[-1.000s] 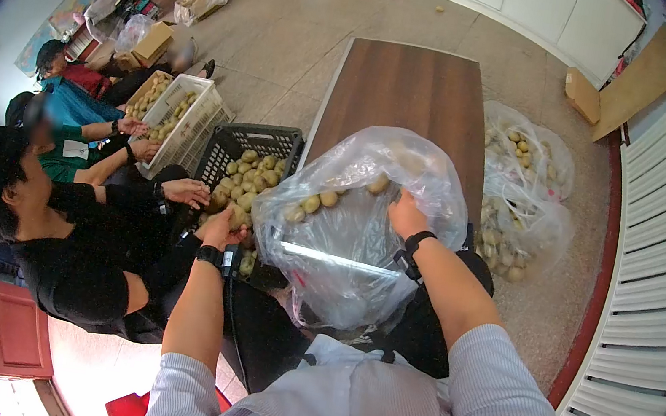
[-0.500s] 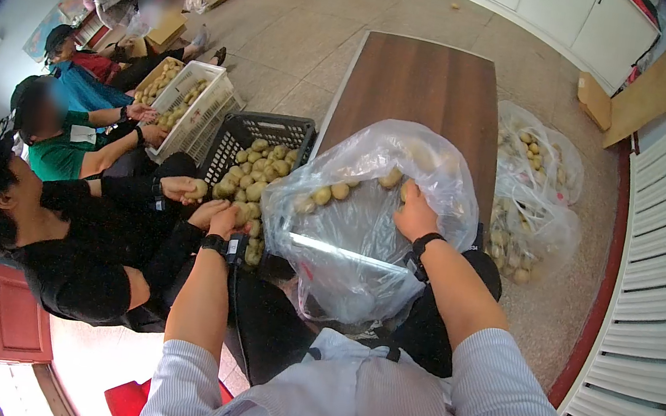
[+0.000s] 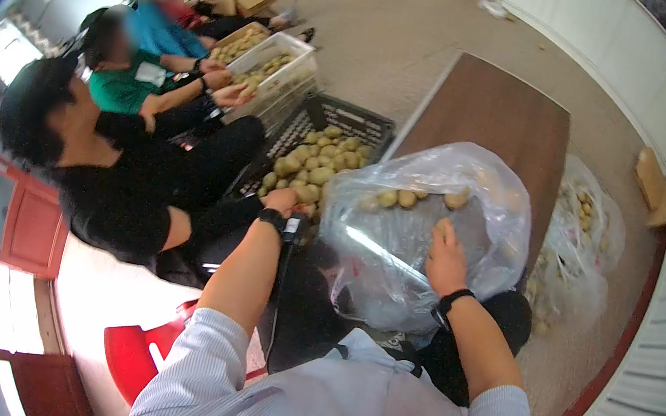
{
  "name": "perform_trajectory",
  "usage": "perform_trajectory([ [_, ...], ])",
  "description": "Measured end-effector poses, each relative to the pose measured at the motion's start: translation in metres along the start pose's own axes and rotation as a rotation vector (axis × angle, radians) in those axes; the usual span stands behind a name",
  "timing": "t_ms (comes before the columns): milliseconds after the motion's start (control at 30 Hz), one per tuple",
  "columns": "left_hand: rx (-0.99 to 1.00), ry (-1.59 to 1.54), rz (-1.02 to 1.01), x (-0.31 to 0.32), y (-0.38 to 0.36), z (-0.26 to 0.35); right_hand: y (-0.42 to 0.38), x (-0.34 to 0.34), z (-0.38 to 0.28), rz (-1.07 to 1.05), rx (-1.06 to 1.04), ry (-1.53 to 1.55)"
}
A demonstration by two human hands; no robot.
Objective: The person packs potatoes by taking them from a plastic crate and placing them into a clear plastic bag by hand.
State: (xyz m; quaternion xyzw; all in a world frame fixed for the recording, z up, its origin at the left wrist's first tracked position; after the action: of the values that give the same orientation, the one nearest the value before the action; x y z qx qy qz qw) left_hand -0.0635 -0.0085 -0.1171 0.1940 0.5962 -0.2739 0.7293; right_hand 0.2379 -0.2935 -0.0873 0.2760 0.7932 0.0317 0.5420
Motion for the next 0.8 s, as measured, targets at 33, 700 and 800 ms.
perform_trajectory([
  [33,-0.011,0.033,-0.031,-0.011,-0.005,0.005,-0.001,0.001,-0.003,-0.015,-0.033,0.018],
  [700,-0.801,-1.478,-0.021,-0.011,-0.009,0.078,-0.005,0.053,0.022,-0.186,0.651,0.7],
  [800,-0.71,-1.43,-0.095,-0.012,-0.007,0.095,-0.006,0.056,-0.004,-0.358,0.965,1.075],
])
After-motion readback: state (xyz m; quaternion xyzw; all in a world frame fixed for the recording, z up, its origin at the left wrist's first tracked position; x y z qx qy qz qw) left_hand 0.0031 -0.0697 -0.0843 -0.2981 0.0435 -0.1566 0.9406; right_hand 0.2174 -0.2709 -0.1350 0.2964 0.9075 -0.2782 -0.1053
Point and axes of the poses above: each hand's wrist, its own y-axis towards the middle knuckle, its own x-axis out of the palm, z = x × y, the point moved 6 cm from there along y, towards the middle knuckle, and after that the axes turned 13 degrees about z, right-handed, at the moved point
